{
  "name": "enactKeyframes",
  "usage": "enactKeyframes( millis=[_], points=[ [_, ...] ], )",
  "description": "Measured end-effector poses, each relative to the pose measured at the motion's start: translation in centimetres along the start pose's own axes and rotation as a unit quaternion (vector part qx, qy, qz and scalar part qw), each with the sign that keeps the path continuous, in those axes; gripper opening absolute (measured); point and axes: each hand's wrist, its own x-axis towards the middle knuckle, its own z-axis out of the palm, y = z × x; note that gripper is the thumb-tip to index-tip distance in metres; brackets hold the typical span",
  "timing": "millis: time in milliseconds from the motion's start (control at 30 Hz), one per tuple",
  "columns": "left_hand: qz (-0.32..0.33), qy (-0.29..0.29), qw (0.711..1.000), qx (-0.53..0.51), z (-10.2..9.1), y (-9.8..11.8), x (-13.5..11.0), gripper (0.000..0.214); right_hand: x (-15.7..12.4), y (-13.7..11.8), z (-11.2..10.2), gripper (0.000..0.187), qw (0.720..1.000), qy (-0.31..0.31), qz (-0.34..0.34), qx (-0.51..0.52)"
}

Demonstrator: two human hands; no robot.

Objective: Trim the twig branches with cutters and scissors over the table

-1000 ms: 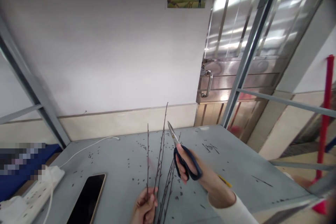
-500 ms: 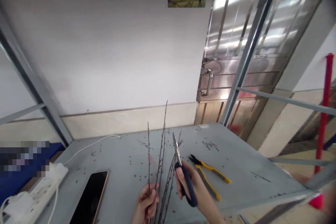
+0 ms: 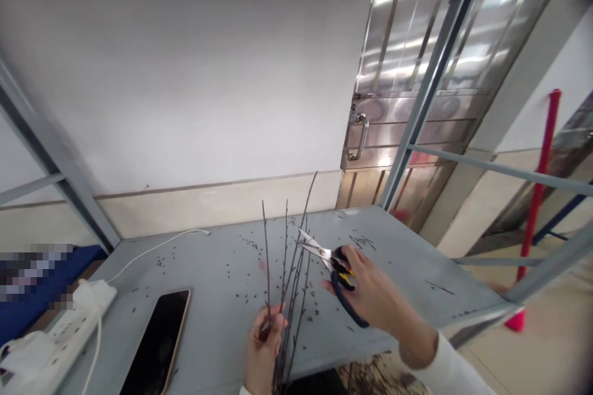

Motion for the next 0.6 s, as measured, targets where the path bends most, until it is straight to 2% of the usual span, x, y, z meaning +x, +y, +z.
enactKeyframes(
  millis=[200, 400, 600],
  points=[
    [0.062, 0.028, 0.995, 0.068, 0.4, 0.0, -1.2, 0.042, 2.7, -0.1, -3.5, 0.030, 0.978, 0.006, -0.071, -0.198],
    [0.112, 0.035, 0.988, 0.099, 0.6, 0.0, -1.6, 0.041, 3.6, 0.2, -5.1, 0.029, 0.954, 0.005, -0.081, -0.288],
    [0.143, 0.064, 0.984, 0.085, 1.2, 0.1, -2.4, 0.043, 3.8, 0.3, -6.0, 0.023, 0.928, -0.006, -0.088, -0.362]
  ],
)
